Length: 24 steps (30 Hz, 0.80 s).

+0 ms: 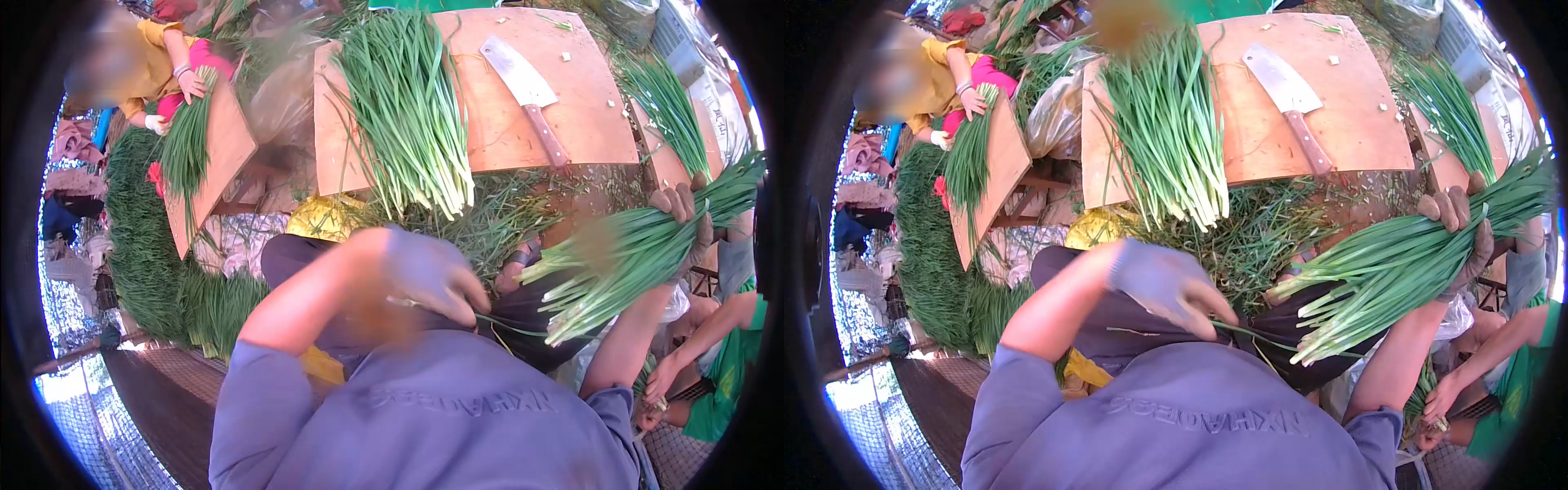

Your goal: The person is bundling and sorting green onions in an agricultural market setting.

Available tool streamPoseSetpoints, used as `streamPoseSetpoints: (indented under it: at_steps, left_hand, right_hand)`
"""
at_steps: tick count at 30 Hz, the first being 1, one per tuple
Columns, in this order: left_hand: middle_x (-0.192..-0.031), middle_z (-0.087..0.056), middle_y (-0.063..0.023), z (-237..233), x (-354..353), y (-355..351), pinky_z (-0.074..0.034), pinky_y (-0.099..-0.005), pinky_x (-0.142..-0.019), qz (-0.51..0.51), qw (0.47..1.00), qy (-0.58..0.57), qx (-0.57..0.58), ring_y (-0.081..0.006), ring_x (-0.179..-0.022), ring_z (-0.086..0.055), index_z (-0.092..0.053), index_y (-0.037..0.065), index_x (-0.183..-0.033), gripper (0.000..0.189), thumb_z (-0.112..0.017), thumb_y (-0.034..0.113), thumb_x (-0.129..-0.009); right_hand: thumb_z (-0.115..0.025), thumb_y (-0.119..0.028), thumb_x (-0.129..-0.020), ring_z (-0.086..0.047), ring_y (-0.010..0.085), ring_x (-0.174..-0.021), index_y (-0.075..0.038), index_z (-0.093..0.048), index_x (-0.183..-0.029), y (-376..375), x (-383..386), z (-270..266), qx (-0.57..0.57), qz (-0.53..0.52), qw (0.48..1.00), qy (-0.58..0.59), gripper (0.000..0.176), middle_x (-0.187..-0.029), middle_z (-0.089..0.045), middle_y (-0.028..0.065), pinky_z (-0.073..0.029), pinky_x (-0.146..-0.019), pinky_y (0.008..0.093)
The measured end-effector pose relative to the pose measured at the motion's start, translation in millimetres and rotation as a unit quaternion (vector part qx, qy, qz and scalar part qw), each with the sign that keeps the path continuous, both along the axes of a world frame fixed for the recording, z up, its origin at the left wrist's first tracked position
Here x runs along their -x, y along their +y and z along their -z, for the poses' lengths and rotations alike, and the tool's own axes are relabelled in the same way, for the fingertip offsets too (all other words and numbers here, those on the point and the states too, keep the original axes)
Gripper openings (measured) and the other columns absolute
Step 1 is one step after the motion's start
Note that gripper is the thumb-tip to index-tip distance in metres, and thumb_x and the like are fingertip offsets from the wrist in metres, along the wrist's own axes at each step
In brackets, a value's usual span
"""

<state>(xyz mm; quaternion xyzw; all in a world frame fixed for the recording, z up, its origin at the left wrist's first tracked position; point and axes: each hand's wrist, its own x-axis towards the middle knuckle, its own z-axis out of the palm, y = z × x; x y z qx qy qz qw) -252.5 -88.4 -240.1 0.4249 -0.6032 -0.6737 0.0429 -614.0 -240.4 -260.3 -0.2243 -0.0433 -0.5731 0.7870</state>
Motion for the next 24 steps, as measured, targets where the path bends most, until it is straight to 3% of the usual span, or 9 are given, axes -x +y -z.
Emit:
streamPoseSetpoints:
  at_steps: [2, 4, 6, 9, 13, 17, 19, 22, 24]
  left_hand:
    - [-0.091, -0.073, -0.0109, 50, -74, 15, -0.053, -0.0323, -0.073, -0.277, 0.957, -0.076, 0.033, -0.0151, -0.08, -0.068, -0.07, 0.004, -0.108, 0.04, -0.069, 0.037, -0.086]
    - [-0.1, -0.073, -0.0111, 57, -92, 11, -0.053, -0.0362, -0.079, -0.345, 0.86, -0.347, 0.146, -0.0232, -0.089, -0.069, -0.067, 0.002, -0.114, 0.038, -0.068, 0.03, -0.087]
    - [-0.098, -0.072, -0.0147, 83, -117, 6, -0.052, -0.0341, -0.078, -0.51, 0.767, -0.337, 0.197, -0.023, -0.087, -0.069, -0.064, 0.001, -0.117, 0.042, -0.07, 0.028, -0.086]
    - [-0.092, -0.07, -0.0166, 115, -123, 2, -0.052, -0.0348, -0.075, -0.506, 0.76, -0.293, 0.283, -0.0247, -0.083, -0.068, -0.062, 0.0, -0.116, 0.045, -0.071, 0.03, -0.083]
    - [-0.092, -0.07, -0.017, 141, -127, -21, -0.052, -0.0344, -0.076, -0.524, 0.764, -0.306, 0.218, -0.0262, -0.084, -0.068, -0.063, -0.001, -0.113, 0.046, -0.072, 0.031, -0.081]
    - [-0.084, -0.069, -0.0116, 155, -141, -19, -0.051, -0.0337, -0.066, -0.495, 0.781, -0.309, 0.223, -0.0226, -0.071, -0.066, -0.064, -0.001, -0.1, 0.036, -0.071, 0.03, -0.082]
    - [-0.077, -0.066, -0.0038, 136, -140, -9, -0.048, -0.0279, -0.058, -0.615, 0.77, 0.006, 0.168, -0.0141, -0.063, -0.061, -0.066, 0.003, -0.088, 0.027, -0.07, 0.03, -0.085]
    - [-0.073, -0.061, 0.0013, 87, -139, 36, -0.044, -0.0209, -0.055, -0.604, 0.772, 0.157, 0.121, -0.0063, -0.062, -0.056, -0.066, 0.006, -0.088, 0.02, -0.069, 0.026, -0.088]
    - [-0.073, -0.059, -0.0025, 48, -128, 96, -0.046, -0.023, -0.061, -0.307, 0.933, 0.187, 0.015, -0.0103, -0.067, -0.059, -0.064, 0.004, -0.09, 0.014, -0.068, 0.017, -0.091]
  right_hand:
    - [-0.059, -0.013, -0.091, -0.041, 0.0117, -0.076, 0.006, -0.04, -0.139, 0, -3, -2, -0.002, -0.002, 1.0, 0.004, 0.056, -0.079, -0.035, -0.0016, -0.035, -0.082, 0.0316]
    - [-0.059, -0.014, -0.091, -0.04, 0.0117, -0.076, 0.006, -0.04, -0.139, 3, -11, -4, -0.005, -0.001, 1.0, 0.005, 0.056, -0.079, -0.035, -0.0017, -0.035, -0.083, 0.0317]
    - [-0.059, -0.014, -0.091, -0.04, 0.0117, -0.076, 0.006, -0.04, -0.139, 5, -23, -8, -0.002, -0.003, 1.0, 0.011, 0.055, -0.079, -0.035, -0.0017, -0.035, -0.083, 0.0318]
    - [-0.06, -0.014, -0.091, -0.041, 0.0119, -0.076, 0.005, -0.041, -0.139, 8, -27, -12, -0.015, 0.0, 0.999, 0.032, 0.055, -0.078, -0.036, -0.0018, -0.036, -0.082, 0.0321]
    - [-0.06, -0.014, -0.09, -0.04, 0.0118, -0.075, 0.005, -0.042, -0.138, 9, -29, -15, -0.008, 0.005, 0.999, 0.052, 0.054, -0.078, -0.036, -0.0019, -0.036, -0.081, 0.0322]
    - [-0.06, -0.014, -0.09, -0.039, 0.0112, -0.075, 0.005, -0.042, -0.137, 14, -37, -22, -0.016, 0.017, 0.997, 0.07, 0.053, -0.078, -0.035, -0.0023, -0.035, -0.08, 0.0319]
    - [-0.06, -0.014, -0.09, -0.038, 0.0111, -0.075, 0.005, -0.042, -0.137, 17, -43, -26, -0.02, 0.023, 0.997, 0.075, 0.053, -0.078, -0.034, -0.0023, -0.035, -0.08, 0.0319]
    - [-0.06, -0.014, -0.091, -0.038, 0.0112, -0.076, 0.004, -0.043, -0.136, 21, -56, -35, -0.026, 0.025, 0.996, 0.083, 0.052, -0.08, -0.035, -0.0022, -0.036, -0.081, 0.0318]
    - [-0.06, -0.015, -0.091, -0.04, 0.0112, -0.079, 0.004, -0.044, -0.135, 23, -66, -43, -0.027, 0.01, 0.995, 0.091, 0.05, -0.082, -0.037, -0.0017, -0.036, -0.082, 0.0312]
